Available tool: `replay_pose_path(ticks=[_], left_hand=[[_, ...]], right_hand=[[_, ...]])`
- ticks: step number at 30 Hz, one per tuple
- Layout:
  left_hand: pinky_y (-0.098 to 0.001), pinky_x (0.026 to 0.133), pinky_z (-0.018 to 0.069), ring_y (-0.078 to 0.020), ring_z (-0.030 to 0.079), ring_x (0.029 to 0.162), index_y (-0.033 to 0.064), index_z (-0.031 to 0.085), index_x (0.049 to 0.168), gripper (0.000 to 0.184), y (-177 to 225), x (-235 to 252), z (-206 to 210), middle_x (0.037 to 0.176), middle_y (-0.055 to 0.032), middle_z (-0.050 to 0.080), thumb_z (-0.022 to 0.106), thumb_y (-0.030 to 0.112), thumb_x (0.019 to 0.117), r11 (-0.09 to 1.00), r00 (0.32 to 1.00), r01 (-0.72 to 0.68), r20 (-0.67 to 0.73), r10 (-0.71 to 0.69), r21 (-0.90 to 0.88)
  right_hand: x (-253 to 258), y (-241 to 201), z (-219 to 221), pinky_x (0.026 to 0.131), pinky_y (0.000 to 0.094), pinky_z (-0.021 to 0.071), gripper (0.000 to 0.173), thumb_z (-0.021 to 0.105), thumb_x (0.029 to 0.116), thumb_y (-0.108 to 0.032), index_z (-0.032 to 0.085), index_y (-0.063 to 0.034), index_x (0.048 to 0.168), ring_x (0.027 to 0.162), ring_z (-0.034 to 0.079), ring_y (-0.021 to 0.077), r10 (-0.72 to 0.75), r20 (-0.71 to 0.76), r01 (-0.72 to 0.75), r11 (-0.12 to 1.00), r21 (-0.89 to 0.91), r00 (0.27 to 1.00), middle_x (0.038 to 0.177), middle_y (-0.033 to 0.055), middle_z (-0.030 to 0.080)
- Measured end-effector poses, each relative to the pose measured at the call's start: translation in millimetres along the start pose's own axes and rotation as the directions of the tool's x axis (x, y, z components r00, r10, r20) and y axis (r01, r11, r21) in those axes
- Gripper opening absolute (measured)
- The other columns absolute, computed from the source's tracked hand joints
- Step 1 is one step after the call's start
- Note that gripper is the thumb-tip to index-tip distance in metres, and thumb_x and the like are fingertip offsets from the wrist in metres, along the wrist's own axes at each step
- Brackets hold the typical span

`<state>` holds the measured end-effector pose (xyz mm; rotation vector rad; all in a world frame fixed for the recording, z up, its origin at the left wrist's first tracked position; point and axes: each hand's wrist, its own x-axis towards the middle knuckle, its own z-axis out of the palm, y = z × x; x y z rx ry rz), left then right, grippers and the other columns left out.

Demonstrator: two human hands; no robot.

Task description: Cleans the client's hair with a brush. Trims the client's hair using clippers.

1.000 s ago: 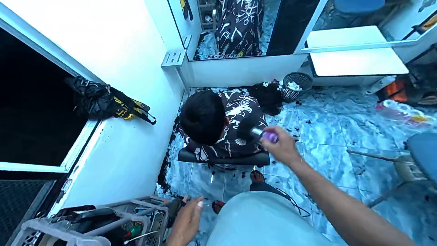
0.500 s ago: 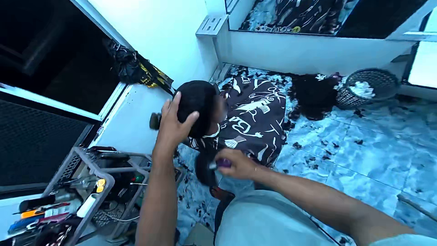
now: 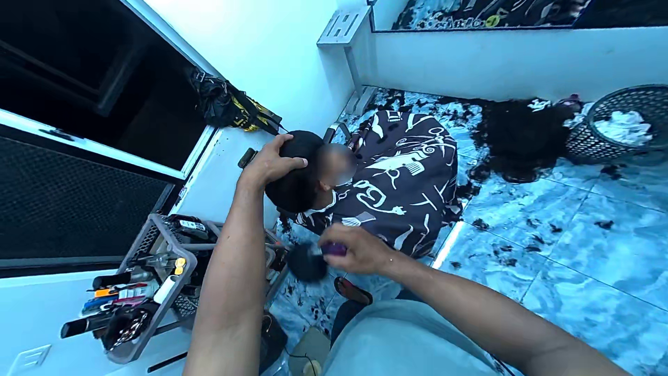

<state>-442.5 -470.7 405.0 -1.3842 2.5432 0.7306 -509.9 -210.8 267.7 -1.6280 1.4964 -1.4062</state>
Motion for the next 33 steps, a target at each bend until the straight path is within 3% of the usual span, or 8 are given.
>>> replay_pose_path(ticks=[2,6,9,13,16,20,27,33], left_hand=[[-0.0622,0.106,0.0465,-0.0326,0.057,0.132,0.0275,0.044,0.153,0.086,-3.7,-1.5,2.3,0.145,-0.0155,0.057,0.084,0.046,0.0798,1.0,1.0,0.0,-0.005,0.0,-0.023],[-0.0624,0.107,0.046,-0.033,0.055,0.134,0.0291,0.045,0.153,0.086,-7.9,-3.7,3.3,0.148,-0.0162,0.054,0.084,0.046,0.0783,0.999,0.999,0.008,-0.04,-0.009,-0.038],[-0.0626,0.107,0.0453,-0.0338,0.053,0.136,0.0296,0.045,0.152,0.086,-7.5,-4.5,4.8,0.15,-0.0169,0.051,0.085,0.044,0.0778,0.999,0.999,0.01,-0.04,-0.012,-0.054],[-0.0626,0.105,0.0461,-0.0341,0.053,0.135,0.0308,0.045,0.152,0.086,-6.8,-8.0,1.4,0.15,-0.0163,0.05,0.085,0.042,0.0769,1.0,0.999,0.015,-0.043,-0.016,-0.023],[-0.0622,0.105,0.0467,-0.0341,0.053,0.134,0.029,0.045,0.152,0.085,-8.4,-11.0,3.5,0.15,-0.017,0.05,0.086,0.04,0.0778,0.999,0.999,0.016,-0.034,-0.017,-0.036],[-0.0632,0.101,0.0495,-0.036,0.058,0.128,0.0257,0.047,0.15,0.086,-4.9,-10.7,1.6,0.145,-0.0198,0.054,0.088,0.036,0.075,0.999,0.999,0.005,-0.051,-0.007,-0.05],[-0.0614,0.104,0.048,-0.0342,0.056,0.131,0.0236,0.047,0.15,0.083,-0.1,-9.8,2.7,0.147,-0.0188,0.052,0.087,0.036,0.0775,0.999,0.998,-0.011,-0.061,0.009,-0.034],[-0.0653,0.096,0.0513,-0.0402,0.061,0.121,0.0241,0.045,0.151,0.097,11.4,-8.6,14.9,0.141,-0.0227,0.055,0.083,0.066,0.0717,0.99,0.987,0.042,-0.16,-0.019,0.138]], right_hand=[[12.7,11.0,-14.6,0.088,0.0423,0.061,0.019,0.071,0.0912,-0.017,0.076,-0.009,0.108,0.103,0.071,0.0225,-0.061,-0.192,0.04,0.993,-0.112,0.979,0.112,0.0105,0.072],[16.0,9.1,-26.7,0.088,0.0506,0.056,0.027,0.07,0.0888,-0.022,0.073,-0.0093,0.113,0.101,0.068,0.0258,0.154,0.156,-0.148,0.988,-0.05,0.976,0.109,0.0115,0.071],[30.9,11.5,-40.0,0.084,0.0453,0.06,0.02,0.073,0.0911,-0.021,0.074,-0.0082,0.107,0.096,0.069,0.0235,0.096,-0.201,-0.113,0.991,-0.077,0.975,0.106,0.0113,0.07],[38.3,24.5,-49.9,0.077,0.0468,0.0576,0.023,0.079,0.0857,-0.022,0.074,-0.011,0.105,0.085,0.068,0.0194,0.24,0.006,-0.24,0.965,0.109,0.971,0.096,0.0076,0.072],[46.6,47.7,-55.7,0.082,0.0456,0.0585,0.023,0.078,0.0882,-0.021,0.073,-0.0095,0.107,0.091,0.068,0.0211,0.279,-0.317,-0.249,0.96,0.132,0.906,0.103,0.0099,0.069],[46.9,43.2,-59.7,0.074,0.0489,0.0575,0.021,0.077,0.0856,-0.019,0.073,-0.0081,0.103,0.081,0.068,0.0213,0.325,-0.055,-0.306,0.926,0.223,0.944,0.092,0.0085,0.071],[63.5,38.8,-67.0,0.081,0.0473,0.0587,0.025,0.076,0.0859,-0.023,0.074,-0.0093,0.106,0.096,0.068,0.0233,0.178,-0.352,-0.179,0.983,0.029,0.919,0.107,0.0105,0.071],[77.8,55.4,-66.0,0.09,0.0488,0.0563,0.034,0.072,0.0925,-0.023,0.066,-0.0058,0.121,0.108,0.064,0.0284,0.257,-0.668,-0.265,0.96,0.093,0.698,0.122,0.0168,0.062]])
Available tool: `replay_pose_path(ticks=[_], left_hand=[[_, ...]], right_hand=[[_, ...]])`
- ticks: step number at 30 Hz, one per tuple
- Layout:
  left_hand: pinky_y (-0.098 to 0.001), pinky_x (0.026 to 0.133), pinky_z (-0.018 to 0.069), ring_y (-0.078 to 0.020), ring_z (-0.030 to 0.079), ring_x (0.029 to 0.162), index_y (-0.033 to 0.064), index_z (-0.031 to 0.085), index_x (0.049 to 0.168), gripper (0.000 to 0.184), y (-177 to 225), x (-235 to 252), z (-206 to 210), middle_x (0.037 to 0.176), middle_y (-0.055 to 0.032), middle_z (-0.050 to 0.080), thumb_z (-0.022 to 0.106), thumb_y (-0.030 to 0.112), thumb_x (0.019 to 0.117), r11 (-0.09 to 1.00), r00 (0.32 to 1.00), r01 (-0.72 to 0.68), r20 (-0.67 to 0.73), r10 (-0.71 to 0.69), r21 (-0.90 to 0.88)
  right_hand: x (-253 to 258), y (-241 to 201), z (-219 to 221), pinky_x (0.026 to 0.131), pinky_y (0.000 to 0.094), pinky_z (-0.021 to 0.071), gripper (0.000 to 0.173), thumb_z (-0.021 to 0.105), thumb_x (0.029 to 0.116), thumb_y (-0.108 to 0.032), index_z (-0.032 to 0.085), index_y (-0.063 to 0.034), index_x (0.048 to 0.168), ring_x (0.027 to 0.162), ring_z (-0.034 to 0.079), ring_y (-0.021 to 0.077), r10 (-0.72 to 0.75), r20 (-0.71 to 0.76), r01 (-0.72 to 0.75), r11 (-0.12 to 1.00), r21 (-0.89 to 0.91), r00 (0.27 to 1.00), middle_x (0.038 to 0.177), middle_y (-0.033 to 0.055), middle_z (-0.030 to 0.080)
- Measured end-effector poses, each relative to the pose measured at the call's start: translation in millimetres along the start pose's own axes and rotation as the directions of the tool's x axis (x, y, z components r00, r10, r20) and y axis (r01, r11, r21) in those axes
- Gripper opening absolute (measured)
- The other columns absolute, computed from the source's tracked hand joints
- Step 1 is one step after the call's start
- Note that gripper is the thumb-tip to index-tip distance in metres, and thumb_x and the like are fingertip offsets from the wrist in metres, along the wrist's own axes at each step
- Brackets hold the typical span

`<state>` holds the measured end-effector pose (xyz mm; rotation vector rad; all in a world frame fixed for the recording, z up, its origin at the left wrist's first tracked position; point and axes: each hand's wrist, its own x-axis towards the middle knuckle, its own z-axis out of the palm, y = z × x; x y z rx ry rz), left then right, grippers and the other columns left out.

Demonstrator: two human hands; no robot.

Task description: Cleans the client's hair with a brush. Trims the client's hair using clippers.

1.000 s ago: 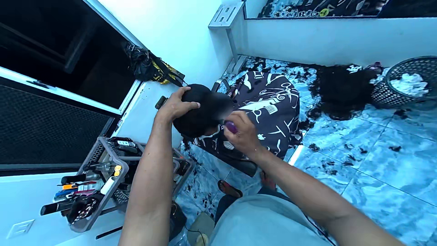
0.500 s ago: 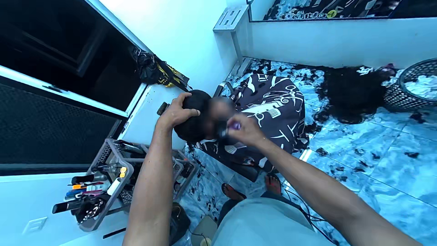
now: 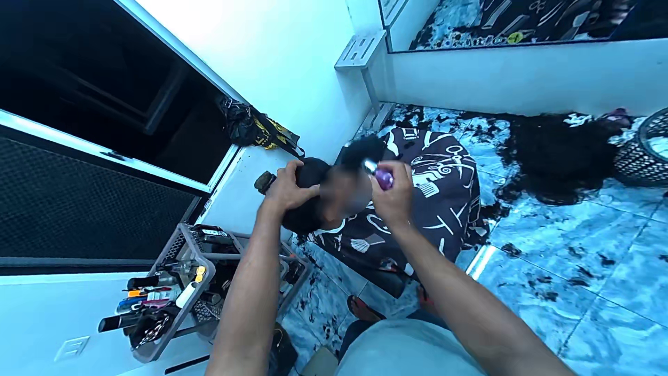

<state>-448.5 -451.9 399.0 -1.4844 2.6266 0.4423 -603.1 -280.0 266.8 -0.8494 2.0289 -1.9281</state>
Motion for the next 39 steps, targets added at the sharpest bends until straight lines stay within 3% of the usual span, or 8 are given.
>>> replay_pose_path(ticks=[8,13,17,21,27,32,36,39], left_hand=[[-0.0634,0.083,0.0544,-0.0408,0.066,0.107,0.0225,0.063,0.134,0.068,29.5,8.2,13.9,0.132,-0.0215,0.059,0.056,0.073,0.089,0.967,0.961,0.189,-0.234,-0.147,0.17],[-0.0591,0.086,0.0553,-0.035,0.068,0.103,0.0144,0.067,0.127,0.06,27.0,13.3,1.8,0.116,-0.0157,0.068,0.061,0.064,0.0942,0.996,0.941,0.025,-0.337,0.006,0.089],[-0.0453,0.104,0.0528,-0.0248,0.065,0.117,0.0049,0.06,0.139,0.061,8.0,-32.3,-14.6,0.126,-0.0148,0.068,0.066,0.05,0.0979,0.927,0.715,-0.319,-0.692,0.101,-0.195],[-0.0396,0.083,0.0584,-0.0186,0.069,0.091,-0.0031,0.068,0.116,0.045,-63.9,-129.6,26.7,0.102,-0.0134,0.071,0.039,0.031,0.1123,0.89,0.498,-0.295,-0.851,-0.166,-0.346],[-0.0472,0.09,0.0593,-0.0257,0.072,0.097,-0.002,0.06,0.135,0.05,-97.6,-257.2,175.7,0.109,-0.0174,0.072,0.057,0.036,0.1037,0.595,0.964,0.225,0.087,-0.25,-0.771],[-0.0413,0.095,0.0575,-0.0203,0.069,0.108,-0.0034,0.047,0.141,0.055,-100.4,-249.8,201.2,0.121,-0.0129,0.07,0.044,0.04,0.1087,-0.125,0.91,-0.043,0.013,-0.414,-0.991],[-0.0526,0.094,0.0562,-0.0307,0.071,0.101,0.0022,0.044,0.146,0.055,-209.7,-244.0,194.3,0.109,-0.0187,0.071,0.055,0.035,0.1039,0.535,0.836,0.474,0.167,-0.523,-0.699],[-0.0618,0.082,0.0568,-0.0356,0.073,0.092,0.0103,0.065,0.128,0.039,-199.1,-253.2,157.8,0.098,-0.0157,0.074,0.072,0.027,0.0941,0.885,0.976,-0.054,0.163,0.145,-0.463]], right_hand=[[10.5,21.3,18.4,0.086,0.0472,0.0572,0.042,0.071,0.0944,-0.027,0.061,-0.0044,0.129,0.102,0.066,0.026,0.039,0.002,-0.039,0.987,0.153,0.999,0.119,0.0171,0.064],[-53.1,2.5,-41.7,0.072,0.032,0.0584,0.027,0.072,0.0848,-0.026,0.073,-0.0086,0.105,0.08,0.068,0.0089,-0.086,0.611,0.002,0.991,0.136,0.787,0.094,0.0024,0.073],[-50.3,-3.2,-17.7,0.078,0.0374,0.0602,0.03,0.074,0.0908,-0.02,0.068,-0.0003,0.112,0.087,0.068,0.0178,-0.115,0.351,0.043,0.977,0.209,0.929,0.105,0.0117,0.069],[-52.2,-19.8,-30.6,0.066,0.0378,0.0579,0.02,0.072,0.0867,-0.023,0.073,-0.0071,0.099,0.073,0.067,0.0146,0.003,0.706,-0.069,0.995,0.065,0.708,0.087,0.005,0.071],[-98.6,-12.6,15.1,0.055,0.0358,0.0588,0.03,0.067,0.0938,-0.02,0.065,0.0013,0.115,0.065,0.066,0.0177,0.04,0.734,-0.305,0.924,0.231,0.678,0.098,0.0117,0.071],[-193.9,-12.7,79.5,0.093,0.0372,0.0599,0.037,0.05,0.1088,-0.028,0.074,-0.0004,0.105,0.105,0.071,0.0176,-0.287,0.845,-0.207,0.887,0.412,0.451,0.114,0.0097,0.074],[-187.0,-19.5,153.1,0.104,0.0478,0.0525,0.038,0.047,0.1036,-0.011,0.061,-0.0022,0.137,0.119,0.066,0.0301,-0.03,0.99,0.558,0.828,-0.051,0.135,0.132,0.0168,0.066],[-197.7,16.7,233.7,0.109,0.0707,0.0373,0.056,0.059,0.1007,-0.017,0.045,-0.0056,0.154,0.143,0.038,0.0524,0.459,0.888,0.839,0.474,-0.265,0.021,0.167,0.0252,0.024]])
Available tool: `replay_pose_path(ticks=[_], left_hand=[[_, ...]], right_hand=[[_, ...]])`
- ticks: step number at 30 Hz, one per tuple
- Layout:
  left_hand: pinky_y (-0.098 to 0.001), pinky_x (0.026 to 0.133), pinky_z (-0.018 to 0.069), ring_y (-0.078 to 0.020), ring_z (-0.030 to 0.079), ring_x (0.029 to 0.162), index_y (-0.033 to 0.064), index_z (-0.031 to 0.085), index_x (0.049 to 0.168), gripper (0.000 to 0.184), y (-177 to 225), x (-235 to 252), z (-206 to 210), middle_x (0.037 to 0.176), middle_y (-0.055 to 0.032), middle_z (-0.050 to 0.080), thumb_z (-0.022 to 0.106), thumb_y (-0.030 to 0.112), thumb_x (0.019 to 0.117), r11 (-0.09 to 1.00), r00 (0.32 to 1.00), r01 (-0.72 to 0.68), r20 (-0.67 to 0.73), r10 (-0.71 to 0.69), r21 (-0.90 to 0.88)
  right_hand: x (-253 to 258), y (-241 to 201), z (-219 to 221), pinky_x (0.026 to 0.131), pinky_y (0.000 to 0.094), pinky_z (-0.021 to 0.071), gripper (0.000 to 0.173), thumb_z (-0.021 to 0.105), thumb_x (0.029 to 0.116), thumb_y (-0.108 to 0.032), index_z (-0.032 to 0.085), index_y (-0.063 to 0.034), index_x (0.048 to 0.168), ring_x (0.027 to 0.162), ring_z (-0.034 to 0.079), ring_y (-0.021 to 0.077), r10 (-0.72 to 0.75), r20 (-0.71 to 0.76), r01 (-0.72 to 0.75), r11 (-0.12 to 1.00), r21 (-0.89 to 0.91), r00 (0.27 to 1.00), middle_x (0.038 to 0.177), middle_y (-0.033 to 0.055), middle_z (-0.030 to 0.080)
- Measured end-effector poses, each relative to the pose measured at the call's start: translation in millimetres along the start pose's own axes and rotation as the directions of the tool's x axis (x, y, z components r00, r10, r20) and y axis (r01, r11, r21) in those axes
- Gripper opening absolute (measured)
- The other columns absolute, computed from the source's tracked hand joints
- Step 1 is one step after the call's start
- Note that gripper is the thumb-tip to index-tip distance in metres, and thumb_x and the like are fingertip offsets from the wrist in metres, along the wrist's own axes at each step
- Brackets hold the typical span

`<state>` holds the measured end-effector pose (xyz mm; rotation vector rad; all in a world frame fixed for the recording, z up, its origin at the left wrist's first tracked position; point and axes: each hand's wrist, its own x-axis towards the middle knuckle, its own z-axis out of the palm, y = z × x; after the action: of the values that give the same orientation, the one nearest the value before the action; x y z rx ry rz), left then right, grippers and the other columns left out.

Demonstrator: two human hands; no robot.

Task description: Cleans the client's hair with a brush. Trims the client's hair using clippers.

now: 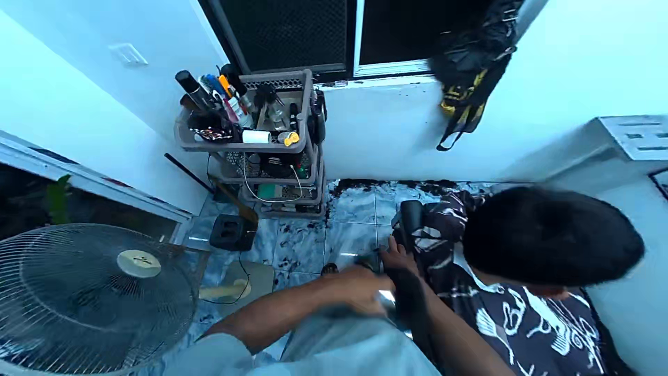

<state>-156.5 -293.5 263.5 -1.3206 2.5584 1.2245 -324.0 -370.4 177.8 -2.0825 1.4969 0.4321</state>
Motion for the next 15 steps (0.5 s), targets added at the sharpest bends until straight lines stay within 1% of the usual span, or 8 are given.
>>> replay_pose_path(ticks=[2,3,5,7,9,11,13,15], left_hand=[[-0.0582,0.075,0.0565,-0.0289,0.072,0.085,0.0179,0.071,0.116,0.029,8.9,8.6,-19.0,0.091,-0.0076,0.074,0.078,0.028,0.0895,0.949,0.949,-0.314,0.03,0.314,0.002],[-0.0579,0.076,0.0565,-0.0288,0.072,0.085,0.0163,0.072,0.113,0.027,-3.3,15.4,-30.8,0.089,-0.0086,0.074,0.075,0.032,0.0912,0.959,0.959,-0.283,-0.01,0.283,-0.032],[-0.0611,0.09,0.0552,-0.0364,0.071,0.099,0.0065,0.07,0.121,0.041,-54.3,20.8,-62.7,0.101,-0.0198,0.073,0.068,0.039,0.0973,0.981,0.986,0.121,-0.096,-0.137,-0.15],[-0.0666,0.099,0.0494,-0.0436,0.066,0.114,0.004,0.06,0.138,0.056,-120.6,9.2,-100.8,0.117,-0.0258,0.069,0.061,0.043,0.0983,0.826,0.816,0.501,-0.178,-0.551,-0.259],[-0.0674,0.095,0.0508,-0.0445,0.068,0.109,0.0032,0.049,0.146,0.064,-175.7,-22.2,-148.5,0.112,-0.026,0.07,0.053,0.051,0.1027,0.708,0.608,0.598,-0.364,-0.706,-0.375],[-0.0696,0.086,0.0535,-0.0475,0.07,0.098,0.0002,0.038,0.151,0.076,-216.2,-58.4,-207.4,0.102,-0.029,0.07,0.054,0.056,0.1016,0.656,0.396,0.604,-0.545,-0.739,-0.452],[-0.0727,0.084,0.0518,-0.0524,0.068,0.099,-0.0016,0.032,0.153,0.081,-249.1,-82.8,-271.5,0.106,-0.0337,0.067,0.052,0.057,0.1015,0.601,0.231,0.652,-0.634,-0.738,-0.462],[-0.0749,0.094,0.0475,-0.0555,0.061,0.115,-0.0019,0.027,0.157,0.086,-271.6,-90.9,-323.2,0.13,-0.0366,0.059,0.053,0.058,0.1004,0.572,0.186,0.708,-0.672,-0.717,-0.415]], right_hand=[[50.1,-4.4,-6.3,0.103,0.0679,0.0455,0.048,0.058,0.0989,-0.015,0.054,0.0018,0.144,0.134,0.049,0.0513,0.053,0.041,-0.057,0.991,0.119,0.998,0.158,0.0281,0.038],[66.4,-8.6,-16.1,0.105,0.0613,0.0477,0.046,0.051,0.104,-0.017,0.051,0.0037,0.145,0.133,0.054,0.0441,0.077,0.034,-0.084,0.923,0.376,0.996,0.151,0.0265,0.048],[74.6,-30.9,-42.4,0.096,0.0481,0.0548,0.048,0.035,0.1128,-0.033,0.047,-0.0032,0.149,0.12,0.062,0.0295,0.022,0.053,-0.057,0.461,0.886,0.998,0.141,0.0192,0.058],[49.9,-50.1,-73.6,0.095,0.0524,0.0577,0.055,0.04,0.1068,-0.045,0.055,-0.0059,0.142,0.117,0.066,0.0307,-0.261,0.005,0.025,0.11,0.994,0.965,0.136,0.0143,0.064],[25.6,-56.8,-85.6,0.084,0.0507,0.0625,0.046,0.045,0.1059,-0.039,0.073,-0.0046,0.095,0.089,0.075,0.0266,-0.336,-0.149,0.202,0.127,0.971,0.93,0.095,0.0101,0.077],[3.8,-58.3,-75.0,0.056,0.036,0.0602,0.05,0.044,0.1071,-0.038,0.06,-0.0168,0.065,0.052,0.063,0.0119,-0.208,-0.203,0.248,0.222,0.943,0.957,0.057,-0.0038,0.061],[-9.5,-48.7,-48.9,0.047,0.0301,0.0535,0.048,0.045,0.1072,-0.038,0.058,-0.0154,0.067,0.045,0.056,0.0097,-0.03,-0.17,0.171,0.302,0.938,0.985,0.052,-0.0039,0.055],[-21.5,-34.5,-14.4,0.056,0.0352,0.0589,0.044,0.045,0.107,-0.033,0.062,-0.0078,0.076,0.054,0.063,0.0149,0.14,-0.12,0.062,0.361,0.93,0.983,0.06,0.0016,0.062]])
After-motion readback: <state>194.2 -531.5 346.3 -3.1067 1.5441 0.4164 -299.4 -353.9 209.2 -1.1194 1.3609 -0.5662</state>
